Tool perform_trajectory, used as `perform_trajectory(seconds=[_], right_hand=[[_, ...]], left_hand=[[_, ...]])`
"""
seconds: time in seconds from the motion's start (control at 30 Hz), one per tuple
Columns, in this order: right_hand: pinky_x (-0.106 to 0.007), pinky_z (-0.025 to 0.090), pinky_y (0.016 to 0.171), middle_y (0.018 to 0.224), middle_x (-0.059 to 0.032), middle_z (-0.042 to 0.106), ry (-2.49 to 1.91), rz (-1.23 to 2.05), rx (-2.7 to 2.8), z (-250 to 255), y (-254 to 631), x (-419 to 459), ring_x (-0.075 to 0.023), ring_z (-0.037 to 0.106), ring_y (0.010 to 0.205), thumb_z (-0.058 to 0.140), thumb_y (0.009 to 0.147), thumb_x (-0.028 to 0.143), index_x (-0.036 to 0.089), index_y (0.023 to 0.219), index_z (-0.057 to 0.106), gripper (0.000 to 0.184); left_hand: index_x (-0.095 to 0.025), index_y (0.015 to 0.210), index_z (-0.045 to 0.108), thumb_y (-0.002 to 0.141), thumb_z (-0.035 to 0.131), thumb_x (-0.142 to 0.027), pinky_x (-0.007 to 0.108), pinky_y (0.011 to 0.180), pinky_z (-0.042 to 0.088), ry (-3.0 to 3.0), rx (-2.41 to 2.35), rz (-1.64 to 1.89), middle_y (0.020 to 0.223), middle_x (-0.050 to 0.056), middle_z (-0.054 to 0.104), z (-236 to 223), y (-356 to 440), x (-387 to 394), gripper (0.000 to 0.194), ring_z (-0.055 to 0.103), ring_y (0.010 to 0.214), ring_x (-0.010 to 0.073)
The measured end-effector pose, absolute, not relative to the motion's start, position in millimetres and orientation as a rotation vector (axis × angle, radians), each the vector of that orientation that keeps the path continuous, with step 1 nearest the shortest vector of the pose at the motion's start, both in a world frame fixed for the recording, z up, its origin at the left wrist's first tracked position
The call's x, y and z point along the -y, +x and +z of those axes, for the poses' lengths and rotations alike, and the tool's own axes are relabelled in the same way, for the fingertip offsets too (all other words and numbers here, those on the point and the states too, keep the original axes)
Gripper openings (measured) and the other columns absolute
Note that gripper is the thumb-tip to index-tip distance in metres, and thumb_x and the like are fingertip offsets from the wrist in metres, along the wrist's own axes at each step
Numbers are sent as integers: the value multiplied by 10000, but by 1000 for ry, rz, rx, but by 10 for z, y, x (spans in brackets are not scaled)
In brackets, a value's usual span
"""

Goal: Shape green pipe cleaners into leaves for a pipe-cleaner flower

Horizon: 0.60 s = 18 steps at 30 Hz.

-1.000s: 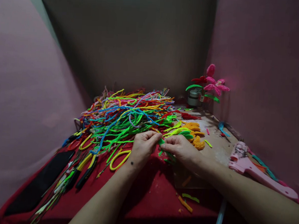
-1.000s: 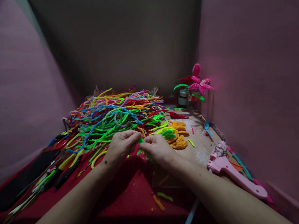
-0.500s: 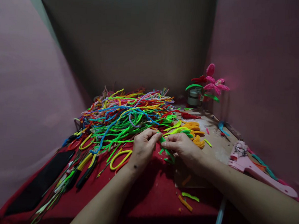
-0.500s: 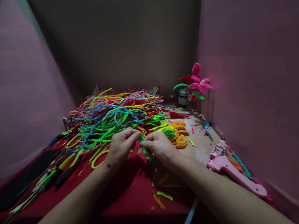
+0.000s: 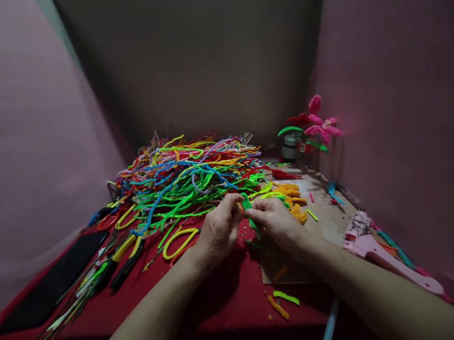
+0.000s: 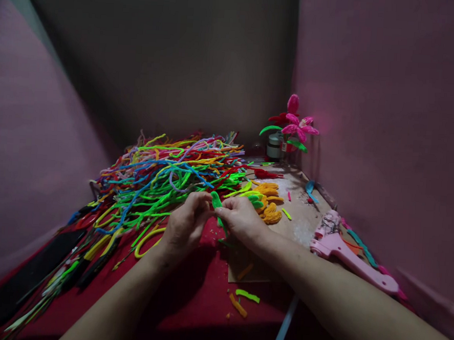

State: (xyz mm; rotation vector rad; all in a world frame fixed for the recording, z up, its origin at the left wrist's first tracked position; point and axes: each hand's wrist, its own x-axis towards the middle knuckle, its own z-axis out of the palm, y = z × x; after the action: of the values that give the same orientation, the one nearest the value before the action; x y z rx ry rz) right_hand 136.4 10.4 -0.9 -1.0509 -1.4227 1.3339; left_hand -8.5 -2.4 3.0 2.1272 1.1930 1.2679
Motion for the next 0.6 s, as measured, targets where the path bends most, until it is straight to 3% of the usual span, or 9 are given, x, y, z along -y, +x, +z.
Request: perform_trajectory(seconds=[0.13, 0.27, 0.43, 0.6], right_hand=[[-202, 172, 372, 383, 75, 349, -1009, 1412, 1379, 19, 1369, -86, -36, 267, 353, 603, 640, 317, 168, 476, 414, 291], [-197, 214, 388, 406, 65, 399, -947, 1527, 1280, -10, 1371, -107, -42, 319, 366, 624, 627, 330, 156, 503, 452, 275], [-203, 275, 430, 471, 45, 466, -920, 1640, 1299, -27, 1381, -106, -51, 371, 409, 625, 638, 293, 139, 556, 514, 206], [-210, 331, 484, 558, 11, 545, -869, 1673, 1320, -30, 1398, -111, -59, 421, 463, 572, 628, 167, 125, 600, 567, 51]], left_hand=[[-201, 937, 535, 774, 508, -185, 243, 717, 392, 2181, -1204, 1335, 748, 22, 555, 14, -84, 46, 166, 522, 713, 139], [-176, 944, 503, 765, 534, -235, 218, 574, 394, 1835, -1183, 1216, 700, -8, 532, 72, -60, 5, 191, 489, 583, 101], [-131, 693, 537, 705, 609, -331, 191, 419, 291, 1525, -1085, 1000, 515, -45, 448, 167, -76, -24, 213, 380, 426, 57], [-140, 644, 531, 694, 627, -346, 190, 380, 245, 1390, -1091, 1030, 452, -54, 440, 149, -126, -37, 233, 342, 365, 44]])
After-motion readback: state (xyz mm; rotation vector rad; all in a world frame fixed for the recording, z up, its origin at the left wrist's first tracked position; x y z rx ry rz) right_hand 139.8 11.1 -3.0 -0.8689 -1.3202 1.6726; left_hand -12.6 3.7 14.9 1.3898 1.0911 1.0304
